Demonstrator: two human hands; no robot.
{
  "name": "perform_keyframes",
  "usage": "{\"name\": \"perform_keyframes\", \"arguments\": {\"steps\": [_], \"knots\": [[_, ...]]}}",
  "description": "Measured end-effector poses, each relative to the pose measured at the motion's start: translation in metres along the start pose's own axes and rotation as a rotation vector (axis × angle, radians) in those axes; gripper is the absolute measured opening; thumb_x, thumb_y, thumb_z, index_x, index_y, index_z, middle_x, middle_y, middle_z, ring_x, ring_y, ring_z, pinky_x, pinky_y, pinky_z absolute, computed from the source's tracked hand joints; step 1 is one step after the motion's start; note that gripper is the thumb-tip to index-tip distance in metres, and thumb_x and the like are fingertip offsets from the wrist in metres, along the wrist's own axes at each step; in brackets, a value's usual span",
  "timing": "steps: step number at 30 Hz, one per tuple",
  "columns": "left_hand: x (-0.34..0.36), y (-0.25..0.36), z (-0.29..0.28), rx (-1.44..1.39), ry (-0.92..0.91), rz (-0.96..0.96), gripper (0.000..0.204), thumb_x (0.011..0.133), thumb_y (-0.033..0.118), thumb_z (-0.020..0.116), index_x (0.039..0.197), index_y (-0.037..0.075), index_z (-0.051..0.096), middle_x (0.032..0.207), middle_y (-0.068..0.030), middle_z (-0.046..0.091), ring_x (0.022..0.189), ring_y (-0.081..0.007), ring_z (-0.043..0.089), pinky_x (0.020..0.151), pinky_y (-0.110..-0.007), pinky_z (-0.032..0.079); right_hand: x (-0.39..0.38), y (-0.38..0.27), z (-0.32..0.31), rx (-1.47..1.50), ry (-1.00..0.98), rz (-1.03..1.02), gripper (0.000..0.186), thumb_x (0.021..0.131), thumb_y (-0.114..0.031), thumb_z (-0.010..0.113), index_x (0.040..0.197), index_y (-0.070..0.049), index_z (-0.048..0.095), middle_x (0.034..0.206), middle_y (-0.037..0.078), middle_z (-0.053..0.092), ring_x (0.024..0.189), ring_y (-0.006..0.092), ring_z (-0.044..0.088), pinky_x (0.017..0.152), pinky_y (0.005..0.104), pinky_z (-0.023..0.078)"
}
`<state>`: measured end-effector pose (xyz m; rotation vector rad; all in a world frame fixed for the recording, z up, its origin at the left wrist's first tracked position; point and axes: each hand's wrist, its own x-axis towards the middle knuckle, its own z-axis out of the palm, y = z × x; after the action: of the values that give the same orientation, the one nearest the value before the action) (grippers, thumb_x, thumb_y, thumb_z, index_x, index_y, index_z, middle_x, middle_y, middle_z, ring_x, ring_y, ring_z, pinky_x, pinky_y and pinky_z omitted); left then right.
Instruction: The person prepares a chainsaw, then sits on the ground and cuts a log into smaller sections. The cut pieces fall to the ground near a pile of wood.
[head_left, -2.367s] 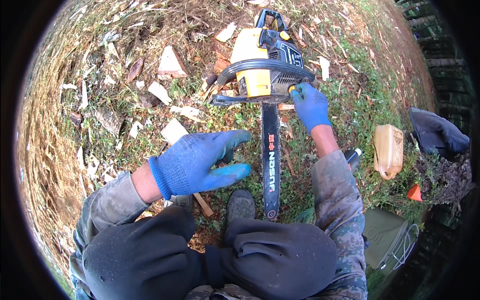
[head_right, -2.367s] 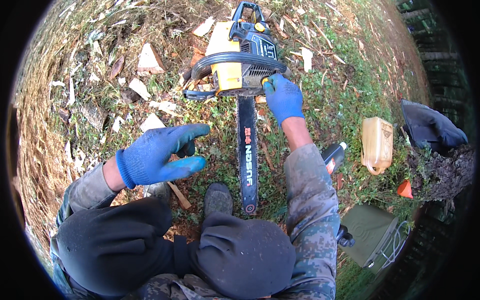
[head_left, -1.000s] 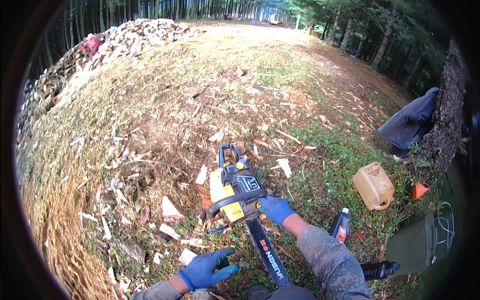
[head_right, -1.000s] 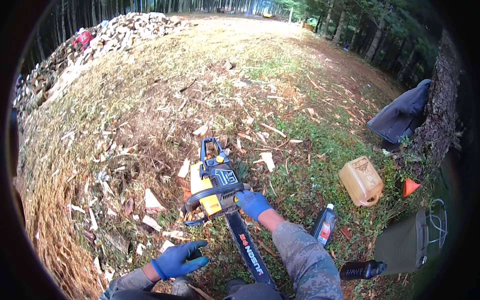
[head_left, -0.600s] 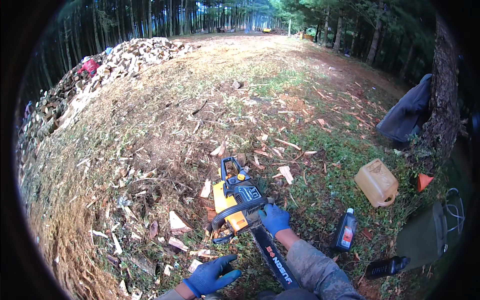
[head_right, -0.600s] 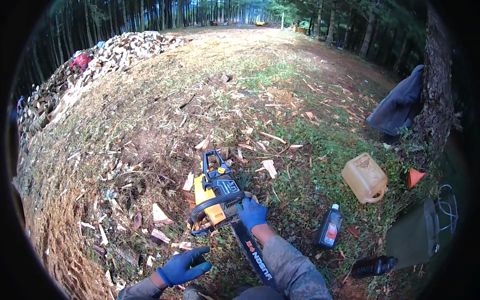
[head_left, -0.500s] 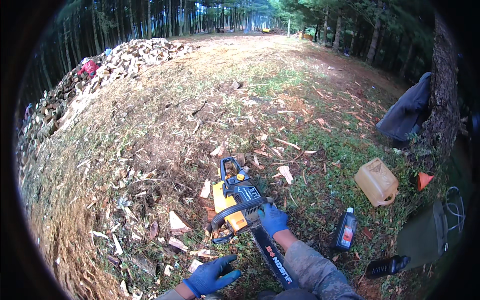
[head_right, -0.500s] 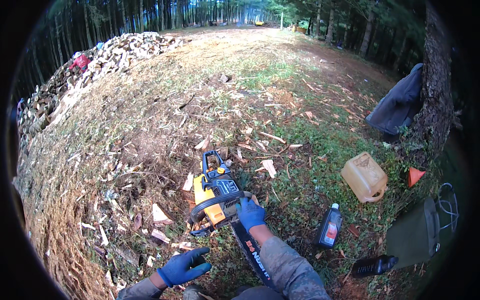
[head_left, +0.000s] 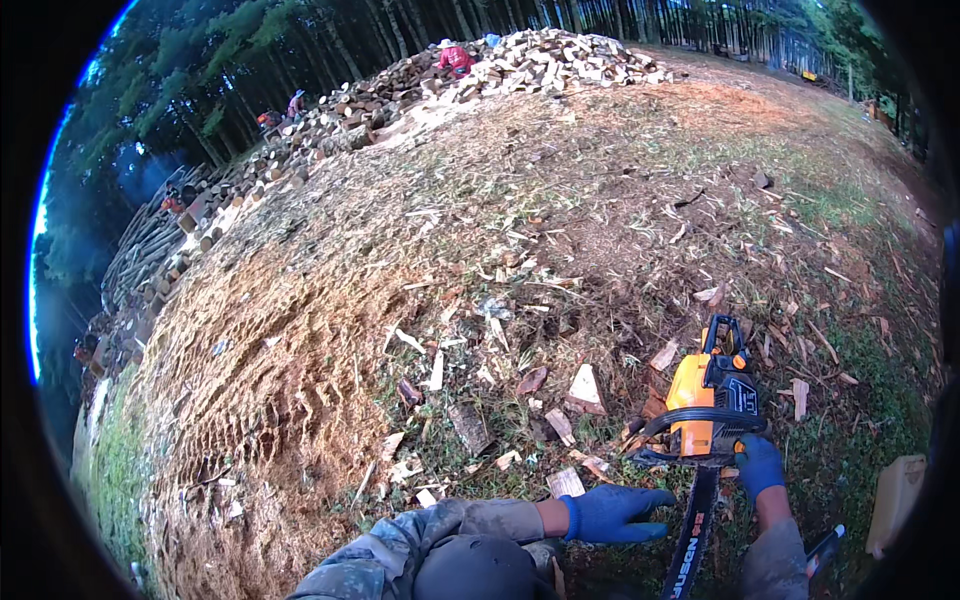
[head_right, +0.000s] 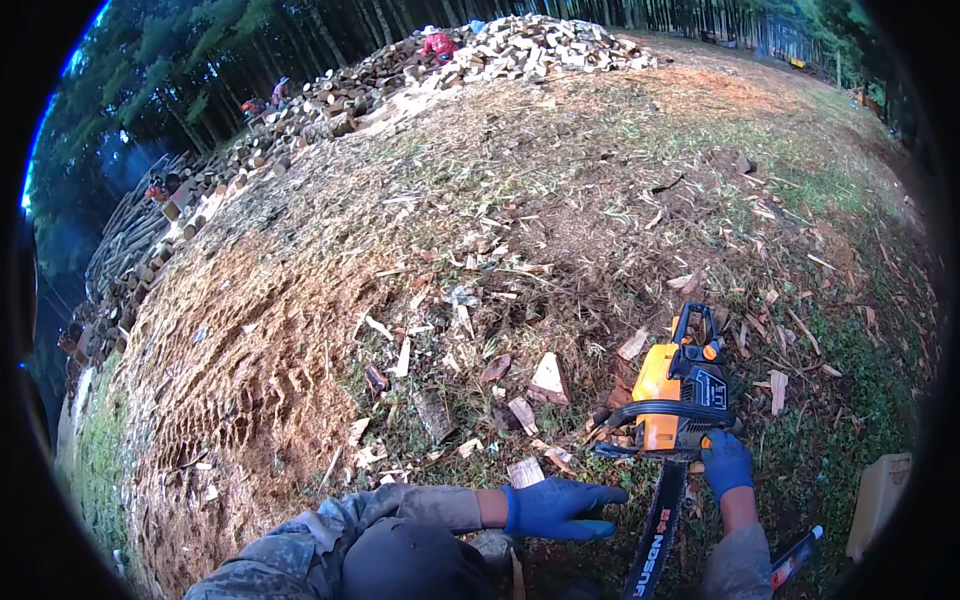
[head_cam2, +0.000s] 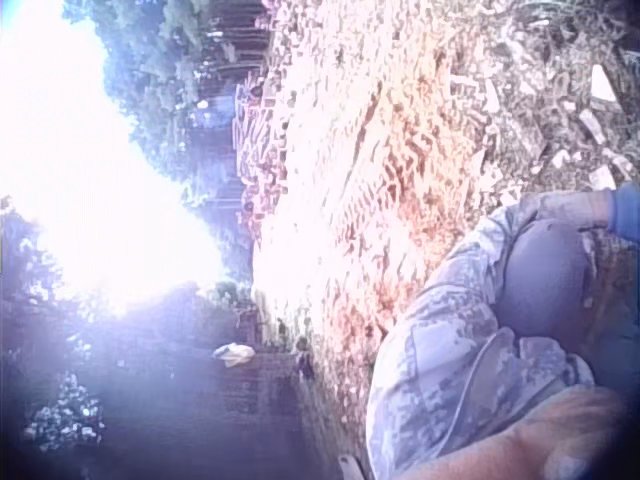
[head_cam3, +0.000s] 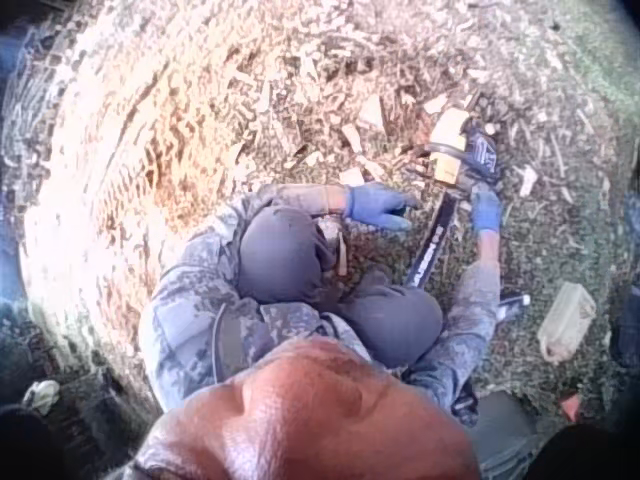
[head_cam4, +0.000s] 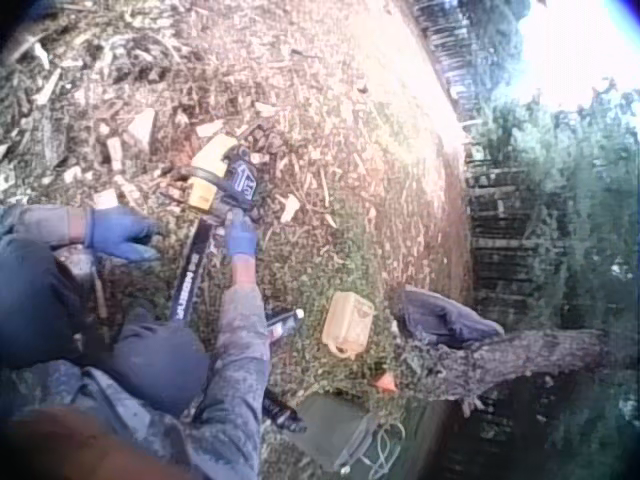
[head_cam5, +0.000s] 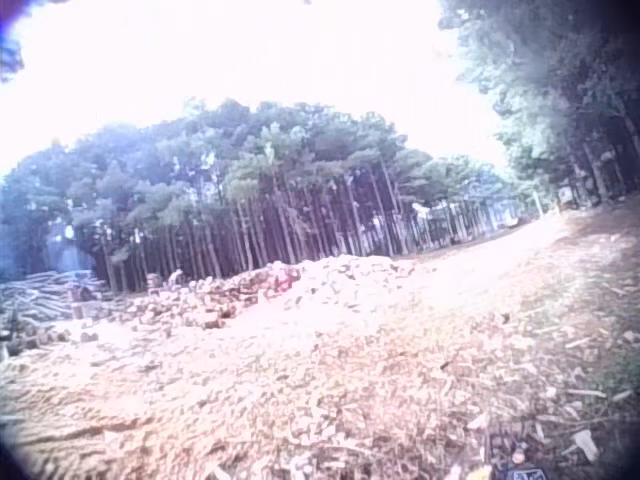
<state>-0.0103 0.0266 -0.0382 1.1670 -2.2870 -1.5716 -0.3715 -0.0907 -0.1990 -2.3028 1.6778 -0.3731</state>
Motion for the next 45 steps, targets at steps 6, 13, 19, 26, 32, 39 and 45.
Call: {"name": "perform_keyframes", "arguments": {"steps": [6,13,19,26,32,39,45], "knots": [[0.005,-0.017,0.018,-0.026,0.132,0.079,0.073,0.104,0.055,0.056,0.159,0.011,0.039,0.105,-0.0216,0.07,0.098,-0.0397,0.07,0.087,-0.049,0.056,0.024,-0.01,0.009,-0.198,0.024,0.175,0.026,0.089,-0.032,0.074,0.091,-0.006,0.074,0.088,0.02,0.075,0.083,0.0416,0.073,0.077,0.0528,0.058],[0.009,-0.013,0.013,-0.004,0.101,0.05,0.074,0.103,0.056,0.058,0.159,0.011,0.039,0.108,-0.0228,0.07,0.101,-0.0409,0.07,0.089,-0.049,0.056,0.017,-0.009,0.027,-0.169,0.148,0.438,0.037,0.096,-0.039,0.067,0.094,-0.003,0.072,0.093,0.026,0.072,0.088,0.0463,0.069,0.081,0.0572,0.054],[0.005,-0.017,0.015,0.003,0.106,0.05,0.075,0.103,0.057,0.057,0.159,0.01,0.039,0.105,-0.0215,0.07,0.099,-0.0402,0.07,0.087,-0.049,0.056,0.012,-0.005,0.035,-0.029,0.191,0.485,0.04,0.098,-0.04,0.067,0.097,-0.001,0.071,0.095,0.026,0.072,0.089,0.0484,0.068,0.078,0.0566,0.053],[-0.001,-0.018,0.013,-0.014,0.108,0.034,0.075,0.104,0.057,0.056,0.159,0.01,0.038,0.101,-0.02,0.07,0.096,-0.04,0.07,0.085,-0.05,0.055,0.002,-0.028,0.034,0.229,0.353,0.434,0.022,0.098,-0.02,0.07,0.105,0.0,0.069,0.096,0.022,0.074,0.086,0.0419,0.071,0.077,0.0492,0.055],[0.006,-0.025,0.02,0.017,0.163,0.096,0.075,0.103,0.057,0.056,0.158,0.009,0.038,0.102,-0.0211,0.07,0.098,-0.0412,0.07,0.086,-0.05,0.055,0.005,-0.017,0.041,0.287,0.473,0.272,0.019,0.098,-0.014,0.068,0.11,0.0,0.068,0.095,0.021,0.074,0.084,0.0399,0.071,0.077,0.0475,0.055],[0.003,-0.014,0.011,-0.026,0.062,0.038,0.076,0.102,0.056,0.058,0.157,0.007,0.04,0.113,-0.0244,0.07,0.104,-0.0426,0.07,0.091,-0.05,0.056,0.008,-0.018,-0.009,0.327,0.048,0.144,0.018,0.091,-0.009,0.07,0.106,0.0,0.07,0.091,0.021,0.072,0.085,0.0389,0.071,0.078,0.0479,0.056],[0.005,-0.012,0.011,-0.031,0.061,0.03,0.074,0.102,0.055,0.059,0.156,0.007,0.042,0.116,-0.0262,0.07,0.107,-0.0431,0.07,0.093,-0.05,0.056,0.015,-0.007,-0.01,-0.022,-0.007,0.092,0.025,0.087,-0.026,0.076,0.094,-0.003,0.071,0.092,0.022,0.073,0.088,0.0435,0.071,0.079,0.0533,0.056]]}}
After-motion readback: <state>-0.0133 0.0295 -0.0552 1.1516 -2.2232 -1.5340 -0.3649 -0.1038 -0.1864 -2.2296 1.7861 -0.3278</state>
